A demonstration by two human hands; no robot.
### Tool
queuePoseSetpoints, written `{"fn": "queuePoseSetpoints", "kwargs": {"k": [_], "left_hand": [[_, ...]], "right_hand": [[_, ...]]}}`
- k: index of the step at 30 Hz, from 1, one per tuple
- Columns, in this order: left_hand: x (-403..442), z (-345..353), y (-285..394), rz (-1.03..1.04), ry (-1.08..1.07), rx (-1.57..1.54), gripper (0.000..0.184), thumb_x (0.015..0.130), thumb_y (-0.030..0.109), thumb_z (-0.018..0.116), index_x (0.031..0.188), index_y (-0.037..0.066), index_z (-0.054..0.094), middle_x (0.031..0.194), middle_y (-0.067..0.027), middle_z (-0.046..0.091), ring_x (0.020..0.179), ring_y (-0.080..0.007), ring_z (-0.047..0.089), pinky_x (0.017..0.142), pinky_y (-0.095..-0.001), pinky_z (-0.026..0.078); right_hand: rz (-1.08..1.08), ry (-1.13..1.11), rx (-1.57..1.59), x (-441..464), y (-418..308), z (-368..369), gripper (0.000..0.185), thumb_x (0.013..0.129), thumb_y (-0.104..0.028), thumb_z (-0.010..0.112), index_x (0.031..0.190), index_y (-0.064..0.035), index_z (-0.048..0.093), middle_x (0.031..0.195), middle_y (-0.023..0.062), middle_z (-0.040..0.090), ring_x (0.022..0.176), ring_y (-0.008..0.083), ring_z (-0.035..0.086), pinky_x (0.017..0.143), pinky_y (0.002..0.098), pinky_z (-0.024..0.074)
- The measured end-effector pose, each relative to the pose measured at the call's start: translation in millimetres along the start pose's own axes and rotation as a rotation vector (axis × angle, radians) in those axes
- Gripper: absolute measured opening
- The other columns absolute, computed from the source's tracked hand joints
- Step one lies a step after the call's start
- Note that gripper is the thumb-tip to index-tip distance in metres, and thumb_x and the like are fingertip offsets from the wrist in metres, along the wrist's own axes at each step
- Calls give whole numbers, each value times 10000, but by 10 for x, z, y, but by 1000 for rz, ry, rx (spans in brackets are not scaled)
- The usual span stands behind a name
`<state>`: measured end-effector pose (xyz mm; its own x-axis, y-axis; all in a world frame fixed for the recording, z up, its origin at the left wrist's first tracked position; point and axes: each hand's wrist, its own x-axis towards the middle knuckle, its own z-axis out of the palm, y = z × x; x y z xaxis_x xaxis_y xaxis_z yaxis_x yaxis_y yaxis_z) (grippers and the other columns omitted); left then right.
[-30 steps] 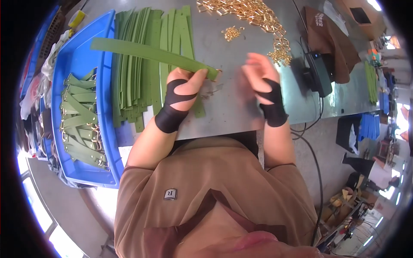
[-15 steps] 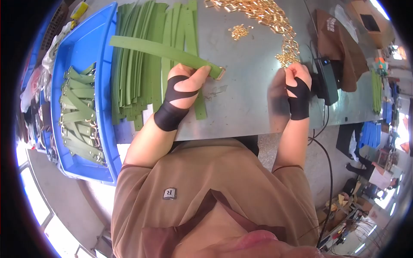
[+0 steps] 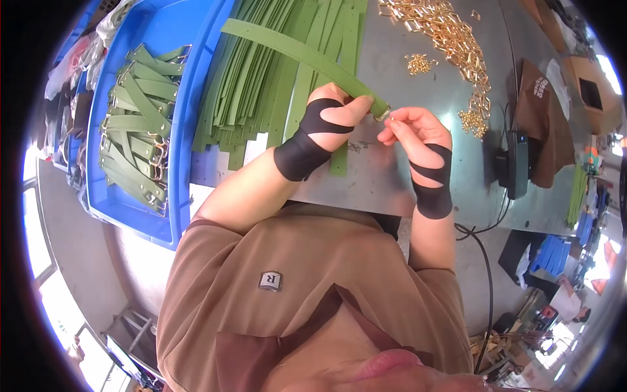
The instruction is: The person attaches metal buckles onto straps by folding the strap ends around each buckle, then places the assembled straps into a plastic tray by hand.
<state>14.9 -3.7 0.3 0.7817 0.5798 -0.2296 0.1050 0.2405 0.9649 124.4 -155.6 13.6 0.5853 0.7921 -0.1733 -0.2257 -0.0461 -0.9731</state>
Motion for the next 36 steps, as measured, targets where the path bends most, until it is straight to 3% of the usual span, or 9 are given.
{"fn": "queuePoseSetpoints", "kwargs": {"k": [4, 6, 12, 21, 30, 32, 36], "left_hand": [[-17, 25, -42, 39, -6, -25, 207, 908, 148, 596, 864, -31, 691, 745, -26, 637, 687, -82, 536, 606, -260, 424], [-31, 30, -49, 37, 3, -54, 206, 909, 144, 593, 877, -35, 691, 758, -29, 648, 705, -89, 546, 630, -267, 444], [-30, -10, -49, -26, -1, -127, 180, 905, 127, 593, 862, -25, 678, 705, -24, 612, 643, -93, 530, 592, -262, 422], [-35, 17, -122, -2, -13, -135, 177, 920, 113, 573, 890, -31, 670, 721, -37, 626, 644, -99, 548, 591, -258, 431], [-59, 59, -119, 104, 17, -86, 163, 930, 84, 573, 927, -34, 685, 757, -39, 654, 664, -83, 558, 589, -249, 444], [-53, 41, -121, 140, -9, 0, 204, 892, 125, 538, 921, -12, 686, 763, -160, 687, 679, -227, 653, 652, -346, 510], [-80, 56, -81, 170, -33, 10, 192, 897, 107, 533, 918, -2, 691, 770, -161, 688, 672, -267, 649, 652, -355, 510]], "right_hand": [[-112, 80, -288, 73, 31, 133, 99, 917, 9, 646, 1006, 2, 690, 950, 57, 656, 762, 123, 626, 717, 253, 504], [-458, 87, -623, 143, 45, 136, 121, 874, 37, 674, 971, -18, 720, 977, 53, 607, 758, 122, 592, 697, 254, 487], [-589, 92, -676, 204, 164, 129, 159, 840, 69, 690, 963, -26, 727, 1037, 60, 571, 852, 139, 580, 739, 266, 484], [-453, 43, -311, 299, 338, 67, 177, 838, 107, 677, 948, -31, 690, 1135, 65, 562, 848, 103, 547, 739, 230, 447], [-457, 42, -291, 295, 297, 77, 198, 835, 116, 671, 956, -39, 651, 1122, 62, 581, 812, 86, 539, 738, 224, 439], [-470, 47, -305, 298, 316, 47, 198, 834, 113, 673, 952, -44, 650, 1107, 60, 590, 819, 89, 539, 744, 225, 437], [-410, 89, -191, 274, 253, 90, 188, 833, 98, 680, 938, -55, 650, 1078, 56, 609, 833, 99, 538, 758, 234, 438]]}}
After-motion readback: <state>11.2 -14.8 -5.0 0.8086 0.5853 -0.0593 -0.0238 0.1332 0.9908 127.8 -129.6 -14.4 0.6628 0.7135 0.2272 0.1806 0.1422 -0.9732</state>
